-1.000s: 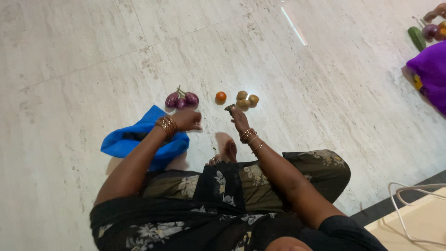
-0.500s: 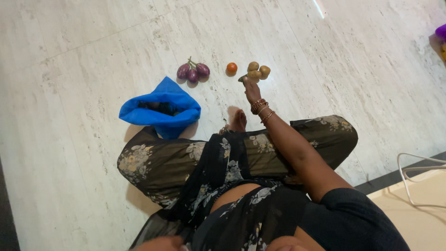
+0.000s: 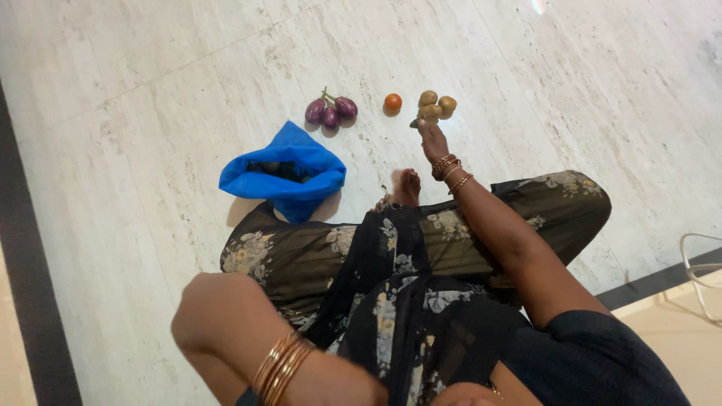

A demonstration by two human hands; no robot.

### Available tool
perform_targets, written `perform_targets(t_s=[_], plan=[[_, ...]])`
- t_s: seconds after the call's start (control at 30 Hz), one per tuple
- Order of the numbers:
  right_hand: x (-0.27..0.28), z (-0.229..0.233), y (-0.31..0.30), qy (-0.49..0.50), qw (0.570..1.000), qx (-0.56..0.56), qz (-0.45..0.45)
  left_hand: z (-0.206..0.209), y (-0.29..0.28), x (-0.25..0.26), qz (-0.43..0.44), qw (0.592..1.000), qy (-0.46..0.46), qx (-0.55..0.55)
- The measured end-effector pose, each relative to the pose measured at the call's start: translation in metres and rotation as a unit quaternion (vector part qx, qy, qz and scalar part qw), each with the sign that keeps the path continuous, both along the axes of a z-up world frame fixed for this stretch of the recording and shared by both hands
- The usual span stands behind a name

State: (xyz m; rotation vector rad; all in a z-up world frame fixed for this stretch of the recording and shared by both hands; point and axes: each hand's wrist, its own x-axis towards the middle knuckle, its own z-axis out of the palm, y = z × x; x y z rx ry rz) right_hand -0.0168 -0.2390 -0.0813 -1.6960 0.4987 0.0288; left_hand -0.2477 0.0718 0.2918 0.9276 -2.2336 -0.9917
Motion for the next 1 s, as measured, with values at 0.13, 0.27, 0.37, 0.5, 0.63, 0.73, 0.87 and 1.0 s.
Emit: perform_targets(t_s=[0.13,0.27,0.37,0.5,0.63,0.73,0.87,1.0], plan=[[0.004,0.028,-0.008,-0.048,0.995,0.082,0.007,-0.055,-0.014,0.079,0.095,0.994,0.056,0.016],[0.004,0.06,-0.005,-0.077,0.986,0.147,-0.01,-0.181,0.033,0.237,0.607,0.733,-0.239,0.195],[0.006,0.066,0.003,-0.126,0.963,0.24,0.002,-0.146,0.062,0.246,0.716,0.525,-0.26,0.379],[0.009,0.066,0.01,-0.072,0.967,0.245,-0.007,-0.109,0.059,0.22,0.771,0.446,-0.209,0.404],[0.028,0.061,0.022,-0.081,0.974,0.208,0.027,-0.076,0.037,0.219,0.734,0.478,-0.232,0.423],[0.031,0.049,0.031,-0.085,0.977,0.183,0.068,-0.075,0.027,0.223,0.723,0.469,-0.227,0.453],[0.03,0.032,0.027,-0.065,0.98,0.174,0.078,-0.083,0.016,0.228,0.702,0.463,-0.222,0.493],[0.033,0.027,0.022,-0.079,0.978,0.177,0.08,-0.088,0.004,0.228,0.674,0.453,-0.219,0.541]])
